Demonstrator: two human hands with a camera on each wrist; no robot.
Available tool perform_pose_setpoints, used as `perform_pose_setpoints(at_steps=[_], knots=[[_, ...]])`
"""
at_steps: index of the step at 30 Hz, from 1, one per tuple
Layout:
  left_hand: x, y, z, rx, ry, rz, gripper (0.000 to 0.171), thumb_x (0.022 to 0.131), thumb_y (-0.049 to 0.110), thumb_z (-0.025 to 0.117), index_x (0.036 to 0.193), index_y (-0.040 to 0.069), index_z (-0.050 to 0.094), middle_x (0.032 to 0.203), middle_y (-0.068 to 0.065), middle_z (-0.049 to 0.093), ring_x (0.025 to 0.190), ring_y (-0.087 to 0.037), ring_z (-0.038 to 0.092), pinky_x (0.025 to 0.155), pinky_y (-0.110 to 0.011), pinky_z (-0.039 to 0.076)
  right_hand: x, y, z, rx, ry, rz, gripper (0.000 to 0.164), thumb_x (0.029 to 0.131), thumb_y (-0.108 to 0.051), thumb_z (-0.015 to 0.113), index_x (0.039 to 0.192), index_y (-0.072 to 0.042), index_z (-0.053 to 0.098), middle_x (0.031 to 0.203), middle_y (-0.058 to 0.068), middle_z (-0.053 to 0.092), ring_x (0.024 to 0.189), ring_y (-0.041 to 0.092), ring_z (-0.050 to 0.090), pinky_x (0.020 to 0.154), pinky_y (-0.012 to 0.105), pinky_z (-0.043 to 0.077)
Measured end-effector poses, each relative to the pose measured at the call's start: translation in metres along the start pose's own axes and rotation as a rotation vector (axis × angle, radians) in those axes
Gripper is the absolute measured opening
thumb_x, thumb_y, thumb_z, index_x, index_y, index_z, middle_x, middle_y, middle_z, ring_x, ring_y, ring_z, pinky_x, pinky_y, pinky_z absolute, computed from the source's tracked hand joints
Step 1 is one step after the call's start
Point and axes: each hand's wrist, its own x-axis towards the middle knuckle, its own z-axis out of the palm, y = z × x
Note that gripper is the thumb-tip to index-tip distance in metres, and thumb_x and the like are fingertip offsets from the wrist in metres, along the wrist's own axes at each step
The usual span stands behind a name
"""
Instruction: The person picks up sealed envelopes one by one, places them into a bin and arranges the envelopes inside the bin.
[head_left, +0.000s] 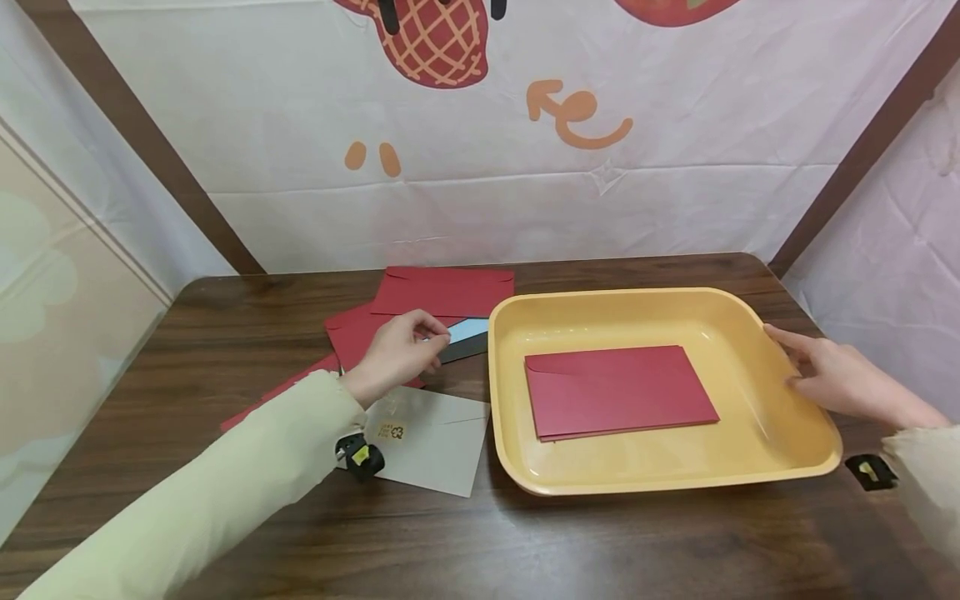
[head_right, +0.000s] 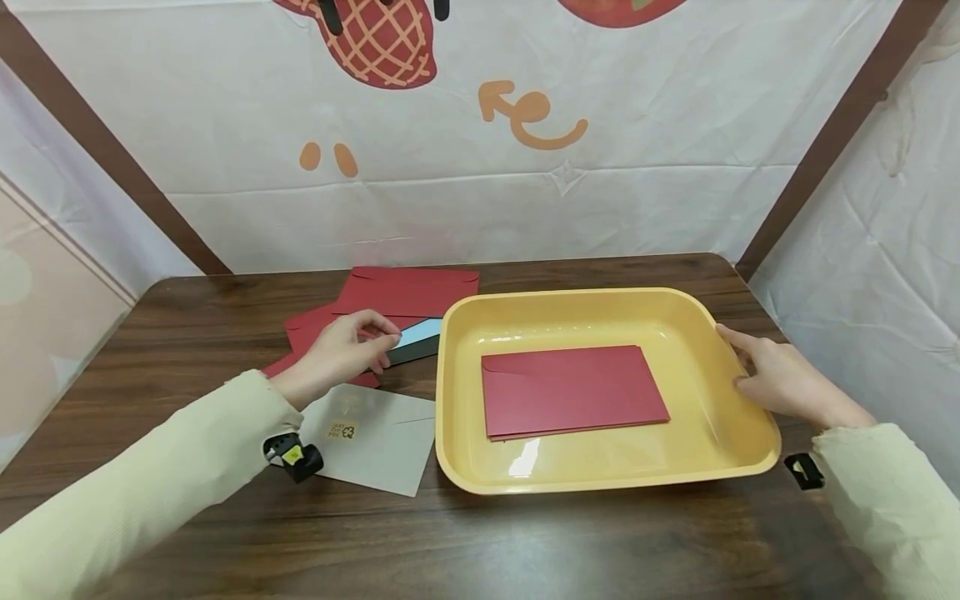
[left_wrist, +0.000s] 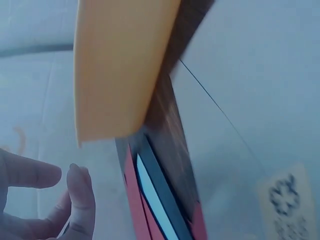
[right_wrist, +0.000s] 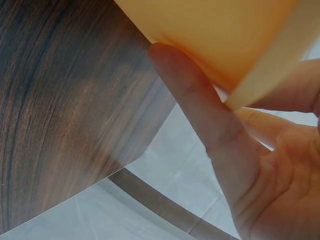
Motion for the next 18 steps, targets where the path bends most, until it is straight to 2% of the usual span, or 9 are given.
perform_pose_setpoints(at_steps=[6,13,18], knots=[[-0.004,-0.019,-0.015,0.002,0.02,-0.026,0.026,0.097,0.02,0.054,0.117,0.003,0.056,0.094,-0.015,0.065,0.084,-0.028,0.066,0.074,-0.035,0.052,0.0,0.001,0.0,-0.013,0.012,-0.01,0.072,0.076,-0.002,0.062,0.14,0.014,0.032,0.084,0.015,0.064,0.063,0.016,0.049,0.055,0.03,0.039],[-0.011,-0.043,-0.027,0.071,0.089,-0.054,0.029,0.097,0.021,0.053,0.118,0.001,0.056,0.107,-0.018,0.06,0.084,-0.024,0.062,0.07,-0.027,0.047,0.001,0.001,-0.001,-0.025,0.022,-0.015,0.072,0.075,-0.003,0.062,0.139,0.014,0.034,0.083,0.014,0.063,0.063,0.016,0.049,0.056,0.03,0.039],[-0.009,-0.058,-0.03,0.193,0.164,0.019,0.029,0.094,0.018,0.055,0.114,-0.002,0.057,0.113,-0.021,0.052,0.091,-0.029,0.053,0.071,-0.033,0.045,0.0,0.001,0.001,-0.015,0.007,-0.001,0.072,0.077,-0.003,0.062,0.14,0.013,0.032,0.084,0.014,0.062,0.062,0.016,0.048,0.055,0.03,0.038]])
